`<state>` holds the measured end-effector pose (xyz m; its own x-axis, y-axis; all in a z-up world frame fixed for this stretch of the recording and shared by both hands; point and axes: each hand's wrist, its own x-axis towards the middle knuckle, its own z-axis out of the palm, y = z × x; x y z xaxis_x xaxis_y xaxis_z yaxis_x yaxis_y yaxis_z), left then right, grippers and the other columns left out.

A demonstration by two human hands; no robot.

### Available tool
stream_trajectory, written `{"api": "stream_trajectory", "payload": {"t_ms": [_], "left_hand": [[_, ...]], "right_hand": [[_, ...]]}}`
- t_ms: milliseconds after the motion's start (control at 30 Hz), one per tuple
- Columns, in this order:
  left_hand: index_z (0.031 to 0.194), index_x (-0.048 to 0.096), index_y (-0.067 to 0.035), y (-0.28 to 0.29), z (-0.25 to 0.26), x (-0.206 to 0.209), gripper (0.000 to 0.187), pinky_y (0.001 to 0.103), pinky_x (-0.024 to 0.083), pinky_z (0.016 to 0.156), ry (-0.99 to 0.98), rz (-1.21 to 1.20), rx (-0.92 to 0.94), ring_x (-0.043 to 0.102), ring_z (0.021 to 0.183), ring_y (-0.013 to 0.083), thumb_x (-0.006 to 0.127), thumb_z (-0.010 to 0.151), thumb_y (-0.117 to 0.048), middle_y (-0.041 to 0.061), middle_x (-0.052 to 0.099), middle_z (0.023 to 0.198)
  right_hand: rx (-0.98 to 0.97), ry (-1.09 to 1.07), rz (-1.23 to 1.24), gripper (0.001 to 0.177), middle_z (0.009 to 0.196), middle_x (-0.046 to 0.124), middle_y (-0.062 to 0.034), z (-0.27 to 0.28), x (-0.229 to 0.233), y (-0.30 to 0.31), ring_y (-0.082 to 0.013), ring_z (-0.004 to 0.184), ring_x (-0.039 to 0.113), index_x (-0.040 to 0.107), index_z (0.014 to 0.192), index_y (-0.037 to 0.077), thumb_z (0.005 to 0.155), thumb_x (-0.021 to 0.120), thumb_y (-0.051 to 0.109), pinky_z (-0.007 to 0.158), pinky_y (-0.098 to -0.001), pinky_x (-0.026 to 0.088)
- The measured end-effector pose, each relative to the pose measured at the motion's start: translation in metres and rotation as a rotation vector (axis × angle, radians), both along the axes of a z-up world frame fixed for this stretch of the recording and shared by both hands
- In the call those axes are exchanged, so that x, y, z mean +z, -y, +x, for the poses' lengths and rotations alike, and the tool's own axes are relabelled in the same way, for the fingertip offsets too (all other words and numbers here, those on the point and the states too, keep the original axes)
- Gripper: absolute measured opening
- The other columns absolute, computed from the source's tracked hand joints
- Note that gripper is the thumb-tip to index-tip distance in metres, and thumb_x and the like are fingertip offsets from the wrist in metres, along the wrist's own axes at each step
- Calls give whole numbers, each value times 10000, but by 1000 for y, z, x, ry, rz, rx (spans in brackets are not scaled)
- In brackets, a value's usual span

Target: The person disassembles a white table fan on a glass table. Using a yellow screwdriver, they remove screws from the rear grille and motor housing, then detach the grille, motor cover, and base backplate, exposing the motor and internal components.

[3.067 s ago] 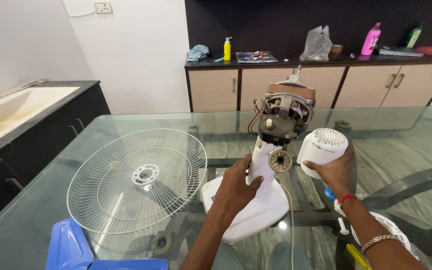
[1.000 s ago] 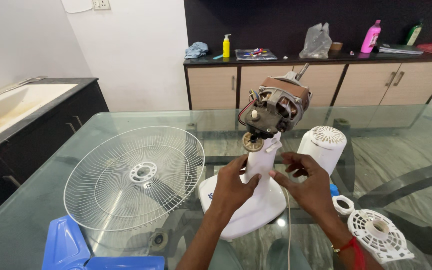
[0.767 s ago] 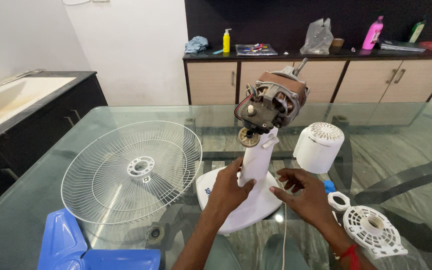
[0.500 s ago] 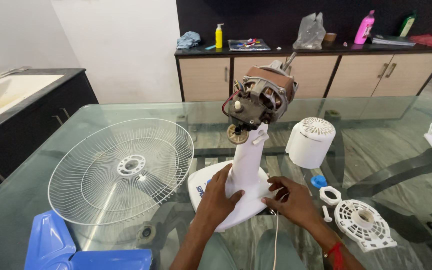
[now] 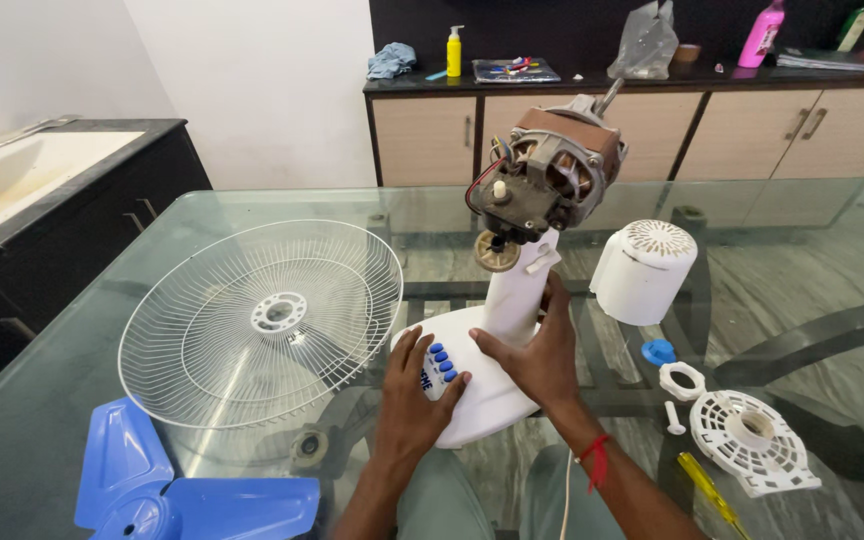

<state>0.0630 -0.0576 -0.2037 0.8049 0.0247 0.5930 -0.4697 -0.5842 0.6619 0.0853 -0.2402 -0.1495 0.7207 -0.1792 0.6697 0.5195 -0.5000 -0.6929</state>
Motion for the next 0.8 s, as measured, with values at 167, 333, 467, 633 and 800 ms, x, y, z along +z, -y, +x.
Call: {"api": "stream_trajectory", "payload": {"t_ms": [167, 333, 467, 633, 800], "left_hand": [[1308, 598, 34, 1, -1, -4, 679, 492, 401, 1142, 78, -24, 3, 435, 1427, 410, 876, 759, -254, 245, 507, 1476], [1292, 621, 9, 1, -1, -4, 661, 479, 470, 1098, 82, -181, -12, 526, 1378, 396, 880, 745, -259, 232, 537, 1475], [1302, 634, -3, -4, -2, -4, 636, 481, 483, 1093, 124, -236, -1, 583, 1342, 396, 871, 767, -252, 233, 582, 1458], [1312, 640, -22, -12, 0, 0, 593, 466, 498, 1084, 119, -295, -55, 620, 1318, 365, 838, 795, -235, 206, 632, 1423], [1292, 670, -13, -19, -5, 7, 487, 468, 492, 1098, 190, -329, -184, 608, 1360, 362, 781, 838, -150, 194, 645, 1427]], "right_hand": [[-94, -27, 65, 1011, 1259, 620, -252, 13, 2, -21, -370, 1115, 676, 341, 1418, 2, 654, 949, 265, 929, -475, 558], [-43, -83, 132, 947, 1181, 656, -224, 19, -5, -17, -344, 1031, 715, 333, 1351, -6, 645, 909, 255, 885, -466, 586], [-96, -13, 78, 940, 1175, 634, -236, 22, -9, -18, -353, 1039, 694, 346, 1340, -17, 639, 927, 216, 884, -473, 565], [-47, -25, 123, 881, 1124, 672, -180, 23, -6, -8, -302, 993, 726, 397, 1309, 6, 620, 910, 202, 865, -433, 594], [34, 7, 132, 914, 1159, 632, -151, 23, -6, 1, -275, 1007, 684, 403, 1368, -7, 617, 891, 175, 856, -404, 586]]}}
